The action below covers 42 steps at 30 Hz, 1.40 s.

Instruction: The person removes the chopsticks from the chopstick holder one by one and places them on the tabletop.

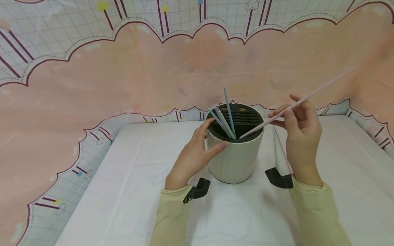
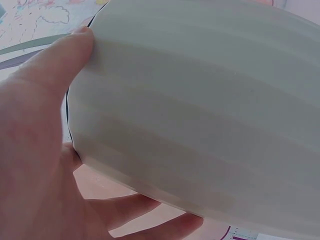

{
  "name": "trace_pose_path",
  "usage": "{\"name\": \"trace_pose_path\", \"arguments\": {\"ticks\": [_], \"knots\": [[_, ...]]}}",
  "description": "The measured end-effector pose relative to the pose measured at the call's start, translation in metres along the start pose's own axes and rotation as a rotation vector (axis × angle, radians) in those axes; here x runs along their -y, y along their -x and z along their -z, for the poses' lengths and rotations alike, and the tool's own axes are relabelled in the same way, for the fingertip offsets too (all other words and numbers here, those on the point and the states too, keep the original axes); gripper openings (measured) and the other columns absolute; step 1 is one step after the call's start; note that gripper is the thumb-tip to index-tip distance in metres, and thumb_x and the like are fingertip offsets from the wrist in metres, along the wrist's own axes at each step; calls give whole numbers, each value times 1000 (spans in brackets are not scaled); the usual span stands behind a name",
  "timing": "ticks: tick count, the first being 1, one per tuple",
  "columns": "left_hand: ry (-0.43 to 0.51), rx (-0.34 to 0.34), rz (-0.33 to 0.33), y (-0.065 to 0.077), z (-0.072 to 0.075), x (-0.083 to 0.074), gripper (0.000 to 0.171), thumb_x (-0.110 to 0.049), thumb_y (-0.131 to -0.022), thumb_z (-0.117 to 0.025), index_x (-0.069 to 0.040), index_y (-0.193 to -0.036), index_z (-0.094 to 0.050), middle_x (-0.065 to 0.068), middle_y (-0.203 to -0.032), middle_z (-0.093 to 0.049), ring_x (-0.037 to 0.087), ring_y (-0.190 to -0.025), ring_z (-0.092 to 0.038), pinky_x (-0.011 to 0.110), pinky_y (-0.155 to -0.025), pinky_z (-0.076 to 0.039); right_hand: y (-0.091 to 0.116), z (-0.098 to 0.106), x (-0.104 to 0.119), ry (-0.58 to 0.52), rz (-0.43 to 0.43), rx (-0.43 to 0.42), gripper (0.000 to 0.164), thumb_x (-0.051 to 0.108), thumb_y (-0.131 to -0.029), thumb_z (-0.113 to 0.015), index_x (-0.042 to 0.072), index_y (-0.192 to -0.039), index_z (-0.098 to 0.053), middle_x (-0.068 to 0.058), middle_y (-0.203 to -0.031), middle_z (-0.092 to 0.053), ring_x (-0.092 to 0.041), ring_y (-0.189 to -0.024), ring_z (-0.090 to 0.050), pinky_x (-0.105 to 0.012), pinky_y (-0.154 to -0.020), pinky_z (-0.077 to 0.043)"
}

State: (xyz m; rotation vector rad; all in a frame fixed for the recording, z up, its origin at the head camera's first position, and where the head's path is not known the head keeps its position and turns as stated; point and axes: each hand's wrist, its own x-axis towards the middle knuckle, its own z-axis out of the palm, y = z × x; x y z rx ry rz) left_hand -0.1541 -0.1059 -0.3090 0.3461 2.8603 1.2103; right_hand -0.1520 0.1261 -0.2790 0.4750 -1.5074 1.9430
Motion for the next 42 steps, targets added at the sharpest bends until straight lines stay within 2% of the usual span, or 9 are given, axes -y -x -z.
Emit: {"name": "trace_pose_path", "arguments": {"ticks": [3, 11, 20, 24, 30, 34, 38, 42], "knots": [[-1, 2, -3, 1, -1, 0, 71, -78, -68, -42, -62, -127, -7, -16, -139, -22, 8, -114, -40, 45, -80, -42, -3, 9, -4, -133, -10, -60, 31, -2, -87, -52, -6, -118, -45, -26, -88, -55, -32, -78, -60, -35, -70, -50], [-4, -9, -2, 2, -3, 1, 71, -78, -68, -43, -62, -127, -6, -17, -139, -23, 9, -115, -40, 45, -81, -42, -12, 30, -7, -376, -35, -167, 31, -6, -86, -52, -10, -115, -43, -29, -83, -53, -39, -73, -59, -42, -66, -50], [-14, -25, -13, 3, -5, 3, 71, -77, -69, -43, -62, -128, -7, -17, -138, -24, 8, -114, -40, 44, -81, -42, -20, 52, -9, -517, -53, -262, 31, -3, -84, -56, -8, -112, -44, -28, -82, -52, -40, -71, -59, -44, -65, -50], [-16, -23, -16, 3, -4, 4, 71, -77, -69, -43, -61, -128, -7, -17, -138, -23, 8, -114, -40, 44, -81, -41, -22, 64, -10, -528, -62, -289, 32, -1, -84, -57, -8, -113, -45, -26, -82, -52, -38, -70, -59, -43, -63, -50], [-8, -6, -7, 3, -3, 4, 72, -77, -69, -43, -61, -128, -6, -16, -139, -23, 9, -114, -40, 44, -82, -40, -22, 77, -14, -405, -117, -252, 35, -1, -83, -58, -9, -115, -46, -25, -81, -55, -34, -67, -60, -38, -60, -51], [0, 7, -8, 3, -2, 4, 72, -77, -69, -43, -60, -129, -7, -15, -140, -22, 10, -115, -40, 45, -82, -39, -21, 84, -16, -238, -184, -222, 37, 2, -83, -59, -4, -119, -50, -22, -83, -59, -31, -72, -61, -33, -61, -51], [-3, -2, -8, 1, -2, 4, 72, -77, -69, -43, -61, -129, -7, -15, -139, -23, 10, -114, -41, 45, -82, -40, -21, 91, -23, 38, -278, -166, 38, 7, -85, -59, 6, -123, -53, -14, -84, -62, -23, -75, -61, -24, -63, -50], [-8, -10, 0, 0, -3, 4, 72, -78, -68, -43, -62, -128, -6, -16, -139, -23, 10, -115, -40, 45, -81, -41, -20, 98, -34, 442, -359, -53, 37, 14, -90, -52, 19, -127, -51, -5, -85, -62, -15, -76, -59, -16, -62, -48]]}}
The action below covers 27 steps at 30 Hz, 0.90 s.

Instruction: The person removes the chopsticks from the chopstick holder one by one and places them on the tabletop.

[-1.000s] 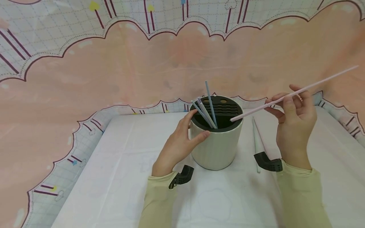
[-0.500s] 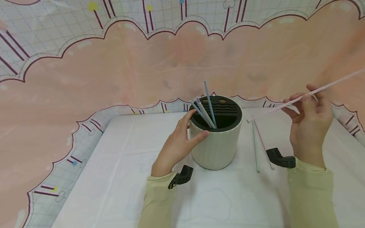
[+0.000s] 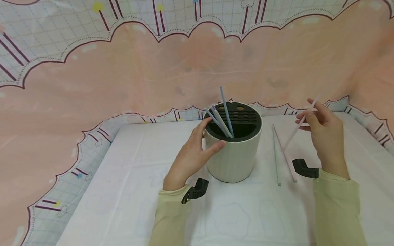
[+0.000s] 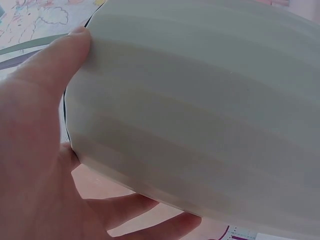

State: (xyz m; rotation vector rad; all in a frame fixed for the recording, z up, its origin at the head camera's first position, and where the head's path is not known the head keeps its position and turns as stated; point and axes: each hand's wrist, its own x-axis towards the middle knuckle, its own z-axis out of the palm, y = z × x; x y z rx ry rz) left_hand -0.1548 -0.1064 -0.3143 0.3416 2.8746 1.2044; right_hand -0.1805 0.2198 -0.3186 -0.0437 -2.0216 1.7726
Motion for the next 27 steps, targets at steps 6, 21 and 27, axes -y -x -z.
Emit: {"name": "trace_pose_path", "arguments": {"ticks": [6, 21, 27], "knots": [[6, 1, 1, 0, -1, 0, 71, -78, -68, -43, -63, -127, -6, -17, -139, -23, 9, -115, -40, 45, -81, -41, -1, 3, -15, 428, -62, 103, 40, 28, -95, -40, 25, -134, -41, -7, -95, -59, -7, -78, -57, -14, -63, -47], [3, 2, -12, 0, -1, 0, 72, -77, -69, -43, -62, -128, -5, -16, -139, -22, 9, -115, -40, 44, -80, -42, -6, 10, -42, 668, -102, 319, 45, 20, -94, -39, 3, -136, -34, -21, -103, -59, -25, -79, -62, -42, -71, -48], [5, 1, -9, 1, 0, 1, 72, -77, -69, -44, -62, -128, -6, -17, -139, -22, 9, -115, -40, 45, -81, -41, -9, 12, -52, 654, -161, 323, 47, 25, -94, -42, 6, -137, -34, -17, -102, -59, -21, -75, -62, -47, -69, -47]]}}
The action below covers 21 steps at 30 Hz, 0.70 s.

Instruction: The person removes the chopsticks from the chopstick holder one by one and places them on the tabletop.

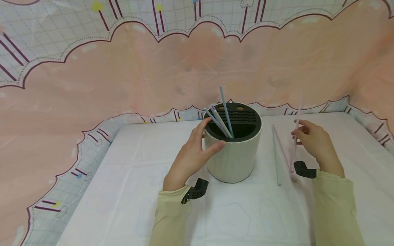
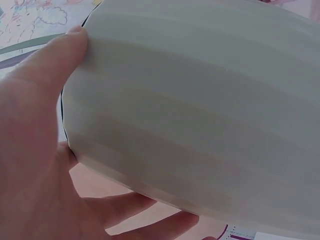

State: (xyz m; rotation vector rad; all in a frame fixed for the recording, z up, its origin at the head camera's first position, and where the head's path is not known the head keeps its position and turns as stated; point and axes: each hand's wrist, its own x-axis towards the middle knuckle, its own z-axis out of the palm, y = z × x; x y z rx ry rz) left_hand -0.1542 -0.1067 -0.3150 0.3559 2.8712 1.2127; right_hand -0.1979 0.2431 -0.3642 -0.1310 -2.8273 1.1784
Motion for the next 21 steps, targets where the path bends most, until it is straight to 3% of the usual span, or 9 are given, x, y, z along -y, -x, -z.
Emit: {"name": "trace_pose_path", "arguments": {"ticks": [7, 21], "knots": [[0, 11, -5, 0, 1, -1, 72, -76, -70, -43, -61, -128, -5, -16, -140, -21, 9, -115, -39, 45, -82, -40, 5, 2, 6, 47, 11, 80, 51, 24, -95, -40, -1, -138, -27, -23, -107, -55, -29, -79, -63, -55, -77, -41], [7, -7, -9, 1, 0, 0, 71, -77, -69, -44, -62, -127, -6, -18, -138, -22, 8, -113, -39, 43, -79, -43, 2, -3, -2, 80, -42, 174, 58, 25, -94, -44, 1, -141, -19, -26, -111, -49, -27, -79, -62, -58, -80, -37]]}}
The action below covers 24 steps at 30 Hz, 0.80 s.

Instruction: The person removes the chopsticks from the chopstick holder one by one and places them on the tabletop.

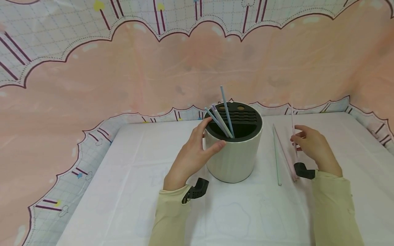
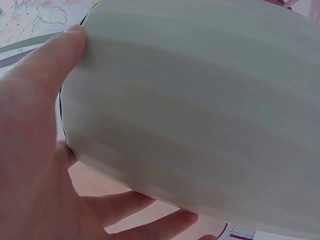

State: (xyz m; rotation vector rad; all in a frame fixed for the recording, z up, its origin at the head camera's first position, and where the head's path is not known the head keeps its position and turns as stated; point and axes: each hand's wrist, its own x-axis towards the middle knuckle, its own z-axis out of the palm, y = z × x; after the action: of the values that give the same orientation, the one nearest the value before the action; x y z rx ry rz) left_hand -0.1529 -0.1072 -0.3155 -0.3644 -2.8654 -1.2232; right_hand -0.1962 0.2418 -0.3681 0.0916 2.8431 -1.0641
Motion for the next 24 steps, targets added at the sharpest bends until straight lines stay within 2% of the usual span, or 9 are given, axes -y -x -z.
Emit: {"name": "trace_pose_path", "arguments": {"ticks": [16, 24], "knots": [[-3, 4, 4, -1, 1, 0, 71, -77, -69, -44, -62, -127, -5, -18, -139, -22, 9, -115, -39, 44, -80, -42, -8, -9, -13, 36, -52, 69, 57, 20, -91, -48, -2, -138, -24, -26, -108, -50, -18, -70, -63, -56, -77, -41], [-2, 10, 5, -3, 0, 0, 72, -77, -69, -43, -62, -128, -5, -16, -140, -21, 10, -115, -40, 45, -79, -43, -10, -11, -20, 78, -61, 125, 54, 17, -90, -49, -8, -134, -28, -27, -107, -50, -16, -66, -60, -46, -71, -44]]}}
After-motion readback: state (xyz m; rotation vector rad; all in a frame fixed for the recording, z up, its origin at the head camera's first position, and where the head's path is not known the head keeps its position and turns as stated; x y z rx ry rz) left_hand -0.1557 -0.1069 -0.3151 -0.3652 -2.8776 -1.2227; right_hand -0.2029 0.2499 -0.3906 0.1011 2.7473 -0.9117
